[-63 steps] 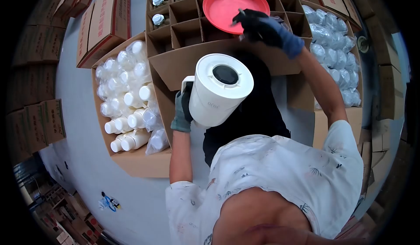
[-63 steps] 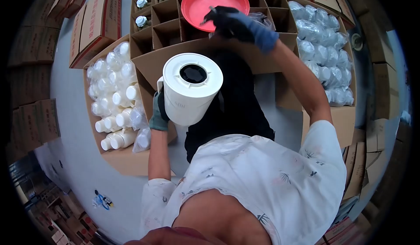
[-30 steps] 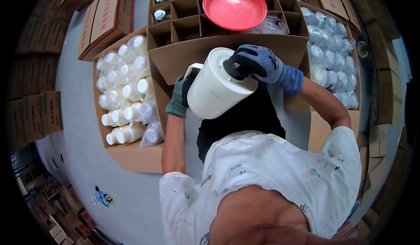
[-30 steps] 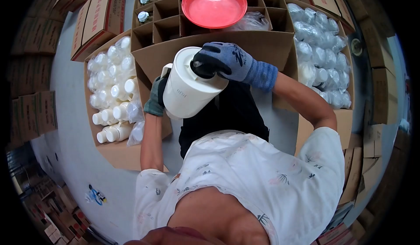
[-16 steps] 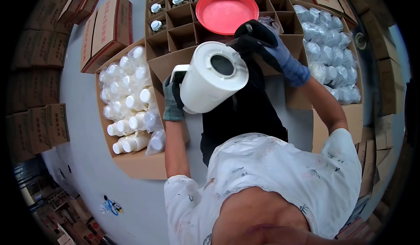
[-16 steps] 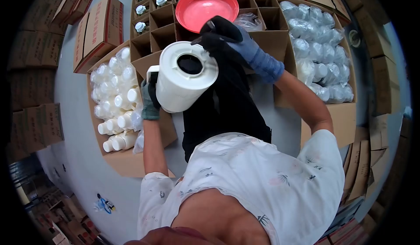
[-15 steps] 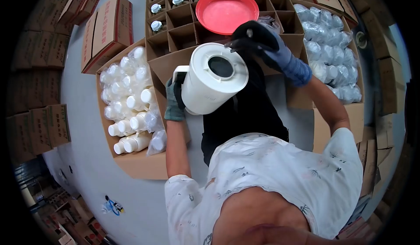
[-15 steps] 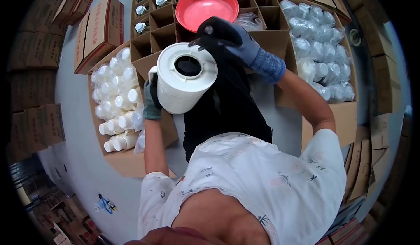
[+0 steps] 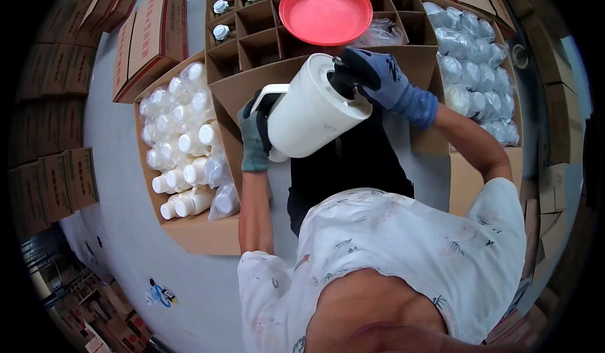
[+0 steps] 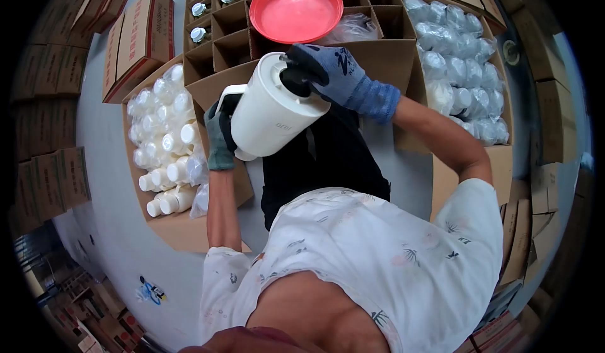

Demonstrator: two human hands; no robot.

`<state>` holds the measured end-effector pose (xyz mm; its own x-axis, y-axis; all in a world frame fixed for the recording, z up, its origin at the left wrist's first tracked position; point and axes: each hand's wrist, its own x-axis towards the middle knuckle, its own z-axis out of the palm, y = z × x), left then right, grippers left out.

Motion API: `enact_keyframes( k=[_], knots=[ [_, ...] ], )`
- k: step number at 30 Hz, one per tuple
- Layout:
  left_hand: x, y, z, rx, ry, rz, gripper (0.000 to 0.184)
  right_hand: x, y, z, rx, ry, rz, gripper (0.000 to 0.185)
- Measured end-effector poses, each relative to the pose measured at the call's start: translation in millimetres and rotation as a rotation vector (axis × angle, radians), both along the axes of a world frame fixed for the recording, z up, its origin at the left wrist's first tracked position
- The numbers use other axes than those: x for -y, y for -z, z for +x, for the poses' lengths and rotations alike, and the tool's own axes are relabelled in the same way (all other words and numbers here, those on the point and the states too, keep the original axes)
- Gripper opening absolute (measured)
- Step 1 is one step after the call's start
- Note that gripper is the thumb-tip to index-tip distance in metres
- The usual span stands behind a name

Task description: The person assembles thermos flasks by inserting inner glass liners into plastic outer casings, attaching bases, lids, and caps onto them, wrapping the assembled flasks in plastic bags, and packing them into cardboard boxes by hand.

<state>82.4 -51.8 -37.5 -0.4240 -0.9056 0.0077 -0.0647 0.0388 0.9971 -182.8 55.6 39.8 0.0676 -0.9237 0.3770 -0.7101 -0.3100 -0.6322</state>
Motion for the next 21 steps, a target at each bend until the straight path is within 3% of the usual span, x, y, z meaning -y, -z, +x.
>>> enact_keyframes(
  k=[4, 7, 8, 11, 15, 17, 19, 21],
  knots=[
    [-5, -8, -3, 0.003, -0.272, -0.216, 0.022, 3, 24, 0, 0.140, 0.242, 0.062, 0.041],
    [6, -6, 3, -0.052, -0.142, -0.412, 0.025, 5, 37, -18, 0.411, -0.012, 0.074, 0.039],
    [9, -22, 1, -0.055, -0.059, -0.401, 0.027, 11, 39, -35, 0.565, -0.127, 0.304, 0.046],
    [32, -60, 4, 0.060, 0.315, -0.684, 0.025, 28, 23, -77, 0.765, 0.101, 0.355, 0.038],
    [0, -107, -45, 0.535, 0.959, -1.222, 0.024, 123, 87, -120, 0.259, 0.274, 0.022, 0.032],
    [-18, -85, -63, 0.486, 1.107, -1.331, 0.024, 141, 89, -119, -0.123, 0.337, -0.053, 0.029],
    [-35, -64, -65, 0.437, 1.154, -1.296, 0.031, 134, 75, -111, -0.169, 0.395, 0.232, 0.030],
    [-53, -45, -52, 0.381, 1.051, -1.190, 0.036, 114, 78, -121, 0.021, 0.332, 0.055, 0.032]
  ],
)
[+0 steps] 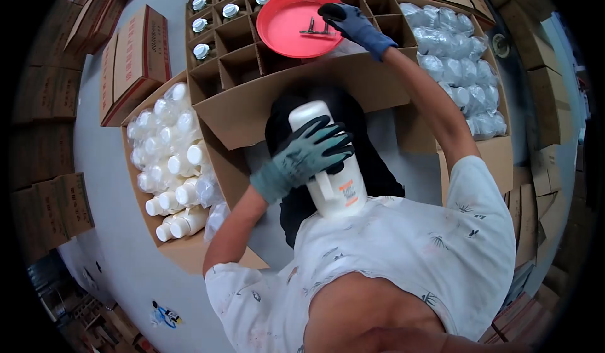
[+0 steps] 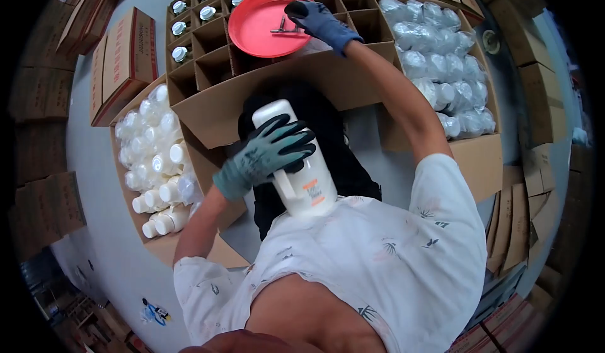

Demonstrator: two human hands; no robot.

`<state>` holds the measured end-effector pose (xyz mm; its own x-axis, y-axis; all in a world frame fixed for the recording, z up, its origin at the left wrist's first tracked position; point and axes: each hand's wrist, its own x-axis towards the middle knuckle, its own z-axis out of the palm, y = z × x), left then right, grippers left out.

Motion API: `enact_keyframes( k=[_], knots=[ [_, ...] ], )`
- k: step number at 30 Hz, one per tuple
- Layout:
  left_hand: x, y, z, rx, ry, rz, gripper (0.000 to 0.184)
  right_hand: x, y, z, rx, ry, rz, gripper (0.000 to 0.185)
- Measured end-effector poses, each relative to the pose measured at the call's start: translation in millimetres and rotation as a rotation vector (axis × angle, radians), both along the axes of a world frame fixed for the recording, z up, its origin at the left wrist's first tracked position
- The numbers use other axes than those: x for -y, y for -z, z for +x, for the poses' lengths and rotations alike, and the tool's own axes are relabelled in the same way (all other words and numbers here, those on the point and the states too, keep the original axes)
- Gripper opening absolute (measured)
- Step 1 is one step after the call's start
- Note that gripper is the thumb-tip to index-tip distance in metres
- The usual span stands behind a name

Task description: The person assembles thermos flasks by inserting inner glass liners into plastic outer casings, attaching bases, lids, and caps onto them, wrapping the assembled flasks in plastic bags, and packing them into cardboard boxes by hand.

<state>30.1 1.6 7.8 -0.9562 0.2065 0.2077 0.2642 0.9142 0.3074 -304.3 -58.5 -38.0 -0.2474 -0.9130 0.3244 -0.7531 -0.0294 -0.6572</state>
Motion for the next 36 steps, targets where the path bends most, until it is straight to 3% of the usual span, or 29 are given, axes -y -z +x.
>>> enact_keyframes(
  k=[4, 5, 6, 7, 9, 12, 19, 25, 28, 31, 33, 36],
  knots=[
    [-24, 33, 35, -0.317, -0.523, 0.250, 0.051, -76, 12, -34, 0.293, -0.002, -0.119, 0.040],
    [-34, 34, 41, -0.325, -0.676, 0.220, 0.059, -100, 20, -31, 0.585, -0.058, -0.190, 0.040],
    [-43, 42, 51, -0.363, -0.758, 0.357, 0.066, -121, 22, -28, 0.646, -0.043, -0.132, 0.037],
    [-54, 49, 60, -0.381, -0.838, 0.487, 0.069, -139, 32, -24, 0.700, 0.047, -0.096, 0.036],
    [-70, 69, 63, -0.386, -0.930, 0.607, 0.064, -172, 33, -2, 0.538, 0.073, 0.023, 0.034],
    [-75, 88, 78, -0.367, -0.960, 0.642, 0.059, -202, 3, 57, 0.418, -0.031, 0.072, 0.034],
    [-53, 80, 78, -0.375, -0.940, 0.554, 0.051, -198, -116, 179, 0.232, -0.758, -0.189, 0.035],
    [-57, 60, 51, -0.406, -0.856, 0.624, 0.054, -183, -114, 199, 0.232, -0.823, -0.252, 0.036],
    [-69, 69, 45, -0.421, -0.926, 0.610, 0.059, -189, -118, 206, 0.236, -0.831, -0.303, 0.036],
    [-72, 66, 48, -0.318, -0.901, 0.737, 0.057, -196, -123, 215, 0.227, -0.800, -0.397, 0.037],
    [-78, 56, 40, -0.429, -0.892, 0.842, 0.054, -198, -128, 216, 0.212, -0.780, -0.484, 0.037],
    [-84, 41, 27, -0.364, -0.962, 0.685, 0.058, -212, -133, 198, 0.141, -0.774, -0.611, 0.038]
  ],
)
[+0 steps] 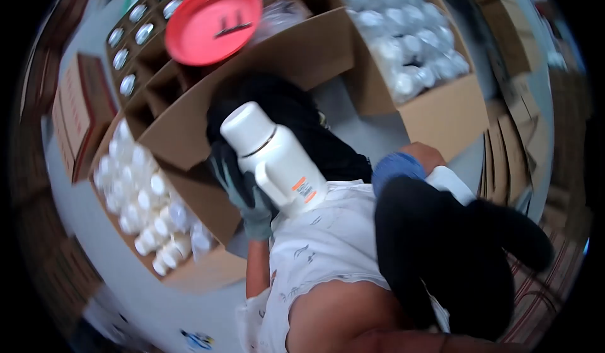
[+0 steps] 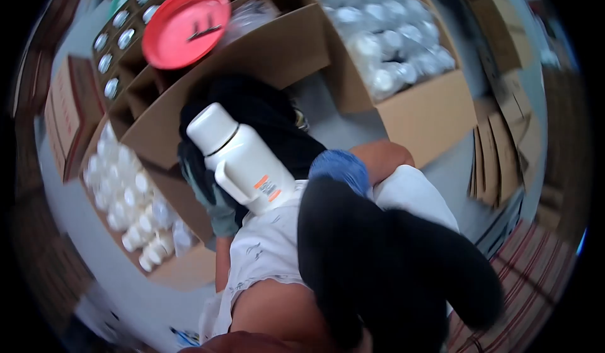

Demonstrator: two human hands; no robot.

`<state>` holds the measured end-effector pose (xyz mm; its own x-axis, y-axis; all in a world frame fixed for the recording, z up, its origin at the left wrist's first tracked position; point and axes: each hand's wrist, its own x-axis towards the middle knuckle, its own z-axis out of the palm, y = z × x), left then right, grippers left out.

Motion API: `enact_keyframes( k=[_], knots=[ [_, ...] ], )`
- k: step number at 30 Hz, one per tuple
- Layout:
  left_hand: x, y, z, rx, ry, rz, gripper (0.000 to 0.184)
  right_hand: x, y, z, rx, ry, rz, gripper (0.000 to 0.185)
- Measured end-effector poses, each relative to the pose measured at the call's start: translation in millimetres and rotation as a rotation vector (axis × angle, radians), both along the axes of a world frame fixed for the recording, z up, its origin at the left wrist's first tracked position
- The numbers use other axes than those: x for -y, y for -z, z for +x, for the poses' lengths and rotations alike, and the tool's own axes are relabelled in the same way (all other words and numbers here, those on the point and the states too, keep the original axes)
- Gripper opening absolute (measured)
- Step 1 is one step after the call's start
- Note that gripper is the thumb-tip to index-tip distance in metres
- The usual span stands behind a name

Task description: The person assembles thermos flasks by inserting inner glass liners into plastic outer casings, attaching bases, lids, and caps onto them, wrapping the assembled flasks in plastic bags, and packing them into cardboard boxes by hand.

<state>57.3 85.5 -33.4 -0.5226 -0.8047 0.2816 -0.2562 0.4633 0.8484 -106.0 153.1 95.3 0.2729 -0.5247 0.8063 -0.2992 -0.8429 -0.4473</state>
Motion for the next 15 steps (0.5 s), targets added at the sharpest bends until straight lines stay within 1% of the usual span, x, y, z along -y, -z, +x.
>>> enact_keyframes(
  k=[2, 4, 5, 6, 7, 8, 10, 11, 13, 15],
  knots=[
    [6, -16, -9, 0.016, 0.123, -0.027, 0.061, -22, 9, -22, -0.043, -0.018, -0.073, 0.039],
    [9, -32, -19, 0.134, 0.266, -0.054, 0.062, -50, 39, -62, -0.118, -0.011, -0.072, 0.039],
    [12, -35, -26, 0.271, 0.339, -0.176, 0.059, -67, 54, -82, -0.159, 0.146, -0.006, 0.040],
    [11, -34, -33, 0.310, 0.360, -0.208, 0.058, -78, 64, -89, -0.248, 0.588, 0.100, 0.040],
    [10, -34, -41, 0.346, 0.371, -0.246, 0.058, -89, 74, -96, -0.402, 0.983, 0.275, 0.041],
    [8, -34, -49, 0.384, 0.381, -0.282, 0.058, -83, 81, -92, -0.242, 0.961, 0.348, 0.041],
    [5, -32, -62, 0.401, 0.398, -0.315, 0.056, -75, 84, -86, -0.159, 0.775, 0.298, 0.042],
    [6, -20, -62, 0.264, 0.441, -0.319, 0.051, -62, 55, -82, -0.078, 0.725, 0.178, 0.042],
    [3, -16, -66, 0.273, 0.427, -0.311, 0.050, -35, 8, -74, 0.021, 0.598, -0.034, 0.042],
    [1, -19, -68, 0.301, 0.402, -0.306, 0.050, -29, -7, -70, 0.034, 0.513, -0.113, 0.042]
  ],
)
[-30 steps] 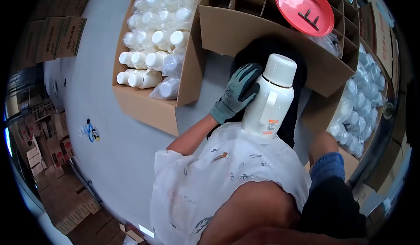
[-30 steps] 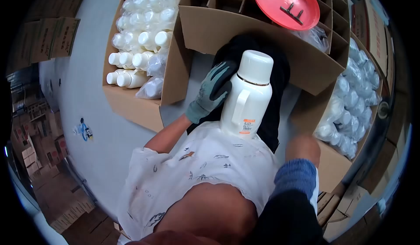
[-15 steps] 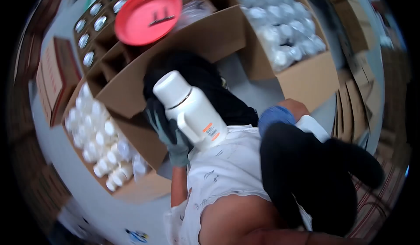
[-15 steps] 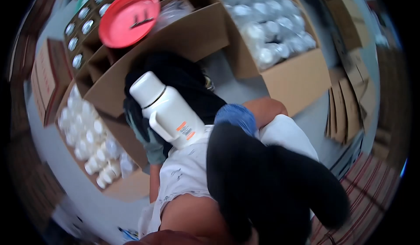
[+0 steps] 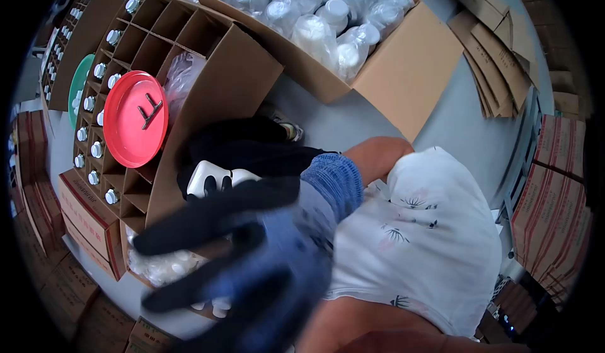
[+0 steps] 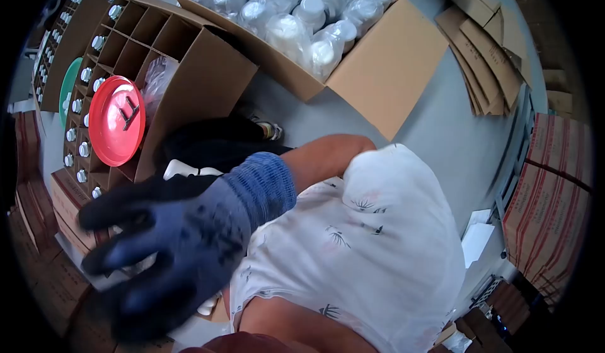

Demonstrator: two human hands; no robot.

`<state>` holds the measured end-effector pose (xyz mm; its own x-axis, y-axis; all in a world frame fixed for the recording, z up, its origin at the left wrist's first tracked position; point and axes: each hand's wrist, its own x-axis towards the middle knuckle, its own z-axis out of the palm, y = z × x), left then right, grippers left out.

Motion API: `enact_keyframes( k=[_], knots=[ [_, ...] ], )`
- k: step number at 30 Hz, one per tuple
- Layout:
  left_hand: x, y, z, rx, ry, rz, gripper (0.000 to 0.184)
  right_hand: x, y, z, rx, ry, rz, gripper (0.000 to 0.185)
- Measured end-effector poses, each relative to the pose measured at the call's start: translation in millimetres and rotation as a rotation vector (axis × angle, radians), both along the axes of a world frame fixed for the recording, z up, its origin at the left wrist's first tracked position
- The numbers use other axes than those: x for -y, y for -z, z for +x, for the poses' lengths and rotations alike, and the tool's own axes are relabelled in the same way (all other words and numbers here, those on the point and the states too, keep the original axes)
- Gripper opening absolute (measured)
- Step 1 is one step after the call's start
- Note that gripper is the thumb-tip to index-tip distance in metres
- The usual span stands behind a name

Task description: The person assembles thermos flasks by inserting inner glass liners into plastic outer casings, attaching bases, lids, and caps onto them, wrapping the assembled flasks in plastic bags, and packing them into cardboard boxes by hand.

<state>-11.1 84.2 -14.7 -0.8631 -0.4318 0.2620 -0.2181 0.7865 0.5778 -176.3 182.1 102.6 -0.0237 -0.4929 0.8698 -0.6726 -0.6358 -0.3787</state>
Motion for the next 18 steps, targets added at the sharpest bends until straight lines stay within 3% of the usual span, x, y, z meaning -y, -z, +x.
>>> enact_keyframes(
  k=[4, 7, 9, 12, 13, 14, 16, 18],
  knots=[
    [-2, -7, -4, 0.054, -0.048, -0.007, 0.050, -9, 4, -13, -0.035, -0.049, -0.018, 0.041],
    [2, -11, -7, 0.093, -0.069, 0.001, 0.050, -31, 24, -63, -0.063, 0.114, 0.044, 0.041],
    [6, -7, -7, 0.083, -0.024, 0.002, 0.052, -58, 65, -131, -0.082, 0.435, 0.147, 0.041],
    [6, -4, -12, 0.046, -0.042, -0.091, 0.052, -150, 196, -273, -0.018, 1.212, 0.434, 0.041],
    [8, -5, -9, 0.073, -0.043, -0.023, 0.056, -207, 275, -331, 0.055, 1.453, 0.557, 0.052],
    [6, -8, -10, 0.080, -0.060, -0.022, 0.057, -244, 305, -351, 0.118, 1.852, 0.963, 0.072],
    [4, -9, -7, 0.114, -0.101, -0.027, 0.059, -288, 325, -364, 0.403, 1.959, 1.351, 0.090],
    [2, -7, -6, 0.107, -0.113, -0.029, 0.058, -298, 329, -364, 0.437, 1.961, 1.600, 0.090]
  ],
)
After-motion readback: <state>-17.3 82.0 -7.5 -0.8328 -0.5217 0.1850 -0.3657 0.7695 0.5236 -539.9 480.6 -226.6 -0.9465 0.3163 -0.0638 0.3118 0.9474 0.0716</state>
